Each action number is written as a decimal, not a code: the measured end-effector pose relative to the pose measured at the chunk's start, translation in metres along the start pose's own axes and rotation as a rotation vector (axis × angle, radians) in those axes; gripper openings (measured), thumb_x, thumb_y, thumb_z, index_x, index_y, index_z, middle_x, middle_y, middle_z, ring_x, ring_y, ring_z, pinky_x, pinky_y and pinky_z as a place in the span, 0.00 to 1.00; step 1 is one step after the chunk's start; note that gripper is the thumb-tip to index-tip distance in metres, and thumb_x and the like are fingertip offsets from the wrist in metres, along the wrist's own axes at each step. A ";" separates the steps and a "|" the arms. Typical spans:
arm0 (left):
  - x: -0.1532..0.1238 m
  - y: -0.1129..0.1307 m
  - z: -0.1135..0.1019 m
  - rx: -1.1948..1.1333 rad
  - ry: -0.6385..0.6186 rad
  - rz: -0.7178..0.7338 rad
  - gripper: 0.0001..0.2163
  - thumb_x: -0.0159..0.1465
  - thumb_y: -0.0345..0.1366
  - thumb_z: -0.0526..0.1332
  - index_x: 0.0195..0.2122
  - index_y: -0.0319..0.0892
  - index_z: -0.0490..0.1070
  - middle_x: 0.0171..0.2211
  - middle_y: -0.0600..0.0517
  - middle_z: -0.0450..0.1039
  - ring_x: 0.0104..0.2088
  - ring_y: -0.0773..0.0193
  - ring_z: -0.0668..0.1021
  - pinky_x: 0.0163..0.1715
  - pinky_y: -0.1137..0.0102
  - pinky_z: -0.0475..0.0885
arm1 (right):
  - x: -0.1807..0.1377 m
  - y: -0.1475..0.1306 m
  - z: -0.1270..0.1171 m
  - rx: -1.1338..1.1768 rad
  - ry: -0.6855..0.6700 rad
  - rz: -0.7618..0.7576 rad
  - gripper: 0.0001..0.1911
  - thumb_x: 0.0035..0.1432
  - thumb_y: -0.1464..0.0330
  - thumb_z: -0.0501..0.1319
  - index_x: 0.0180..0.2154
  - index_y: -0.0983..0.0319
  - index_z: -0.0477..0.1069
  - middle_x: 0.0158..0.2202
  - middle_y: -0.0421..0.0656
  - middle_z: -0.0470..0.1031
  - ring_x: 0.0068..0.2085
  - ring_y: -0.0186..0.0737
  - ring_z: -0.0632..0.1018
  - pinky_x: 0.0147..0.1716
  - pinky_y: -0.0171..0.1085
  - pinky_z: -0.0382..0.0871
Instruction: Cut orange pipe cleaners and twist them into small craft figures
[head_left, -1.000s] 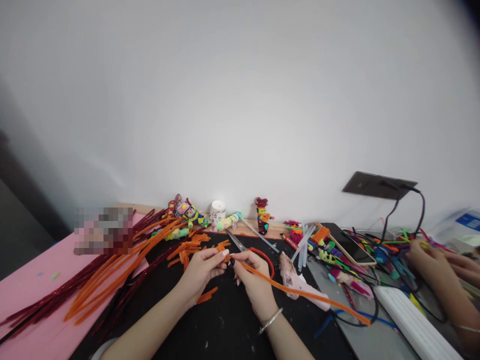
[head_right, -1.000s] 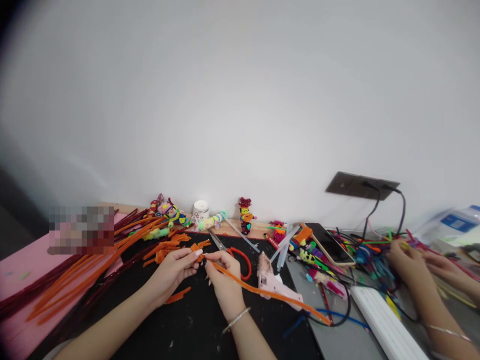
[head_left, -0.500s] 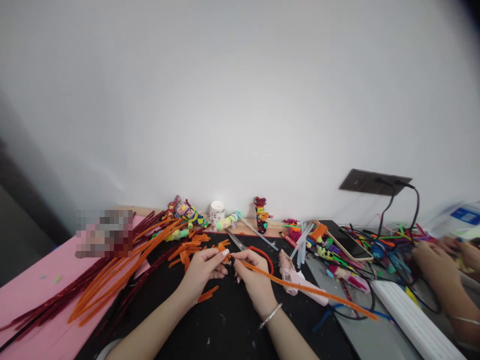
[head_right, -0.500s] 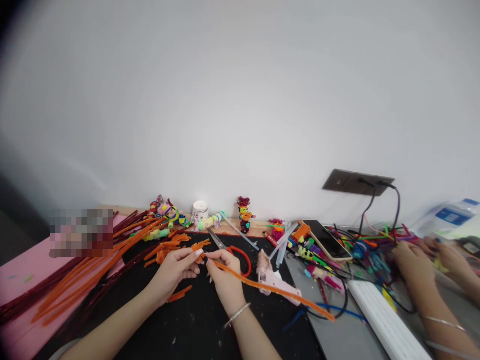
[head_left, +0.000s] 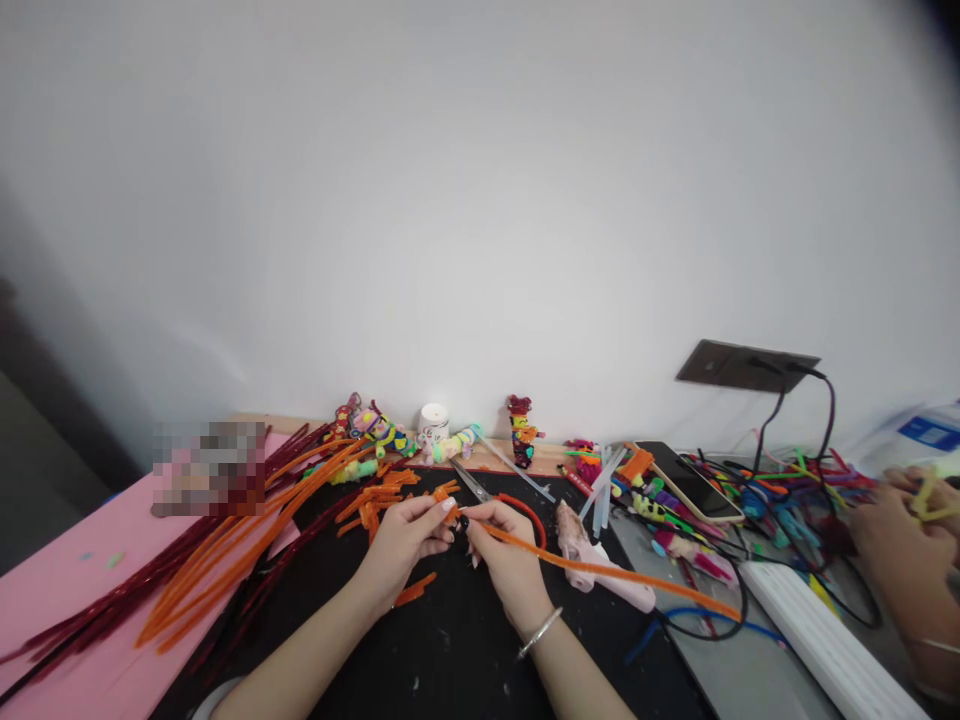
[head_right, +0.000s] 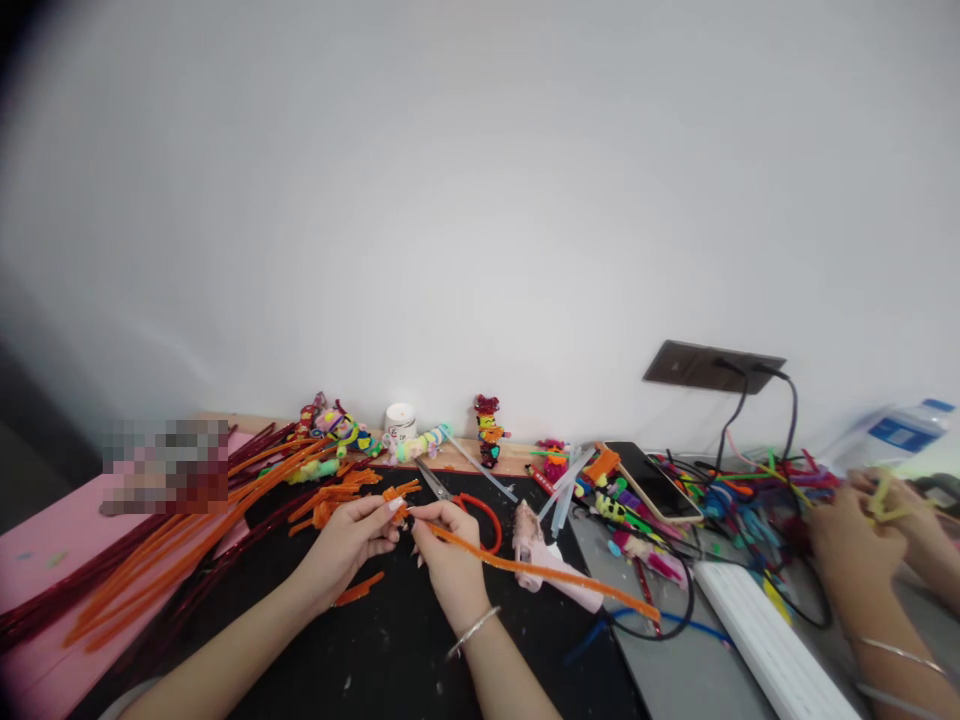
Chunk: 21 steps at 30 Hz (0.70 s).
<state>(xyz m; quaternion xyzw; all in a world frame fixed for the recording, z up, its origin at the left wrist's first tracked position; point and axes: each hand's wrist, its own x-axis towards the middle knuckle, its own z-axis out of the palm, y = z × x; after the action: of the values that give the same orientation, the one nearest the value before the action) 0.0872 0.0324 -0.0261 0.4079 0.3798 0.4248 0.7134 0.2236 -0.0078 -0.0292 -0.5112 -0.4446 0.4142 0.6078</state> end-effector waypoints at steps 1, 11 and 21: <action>0.000 0.000 0.000 -0.005 -0.005 -0.006 0.19 0.46 0.49 0.73 0.23 0.37 0.74 0.20 0.55 0.71 0.22 0.72 0.73 0.25 0.78 0.71 | 0.000 0.000 0.000 -0.001 0.001 0.001 0.03 0.46 0.70 0.65 0.27 0.62 0.75 0.17 0.35 0.69 0.16 0.31 0.67 0.18 0.31 0.61; -0.002 0.002 0.002 0.040 0.018 -0.061 0.22 0.45 0.54 0.72 0.21 0.36 0.74 0.19 0.53 0.73 0.20 0.72 0.73 0.22 0.78 0.71 | -0.001 0.001 0.000 0.011 -0.014 0.029 0.02 0.47 0.71 0.64 0.27 0.63 0.75 0.17 0.34 0.69 0.17 0.30 0.67 0.18 0.31 0.61; 0.001 -0.004 -0.002 -0.075 -0.029 -0.083 0.19 0.42 0.47 0.76 0.23 0.35 0.77 0.20 0.53 0.74 0.23 0.73 0.74 0.27 0.79 0.72 | 0.000 0.000 0.000 -0.030 -0.022 -0.007 0.03 0.48 0.70 0.65 0.27 0.64 0.75 0.19 0.37 0.71 0.17 0.30 0.66 0.18 0.31 0.59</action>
<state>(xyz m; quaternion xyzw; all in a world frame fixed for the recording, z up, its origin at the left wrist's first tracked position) 0.0869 0.0329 -0.0304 0.3710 0.3698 0.4027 0.7507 0.2235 -0.0082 -0.0296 -0.5141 -0.4595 0.4107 0.5965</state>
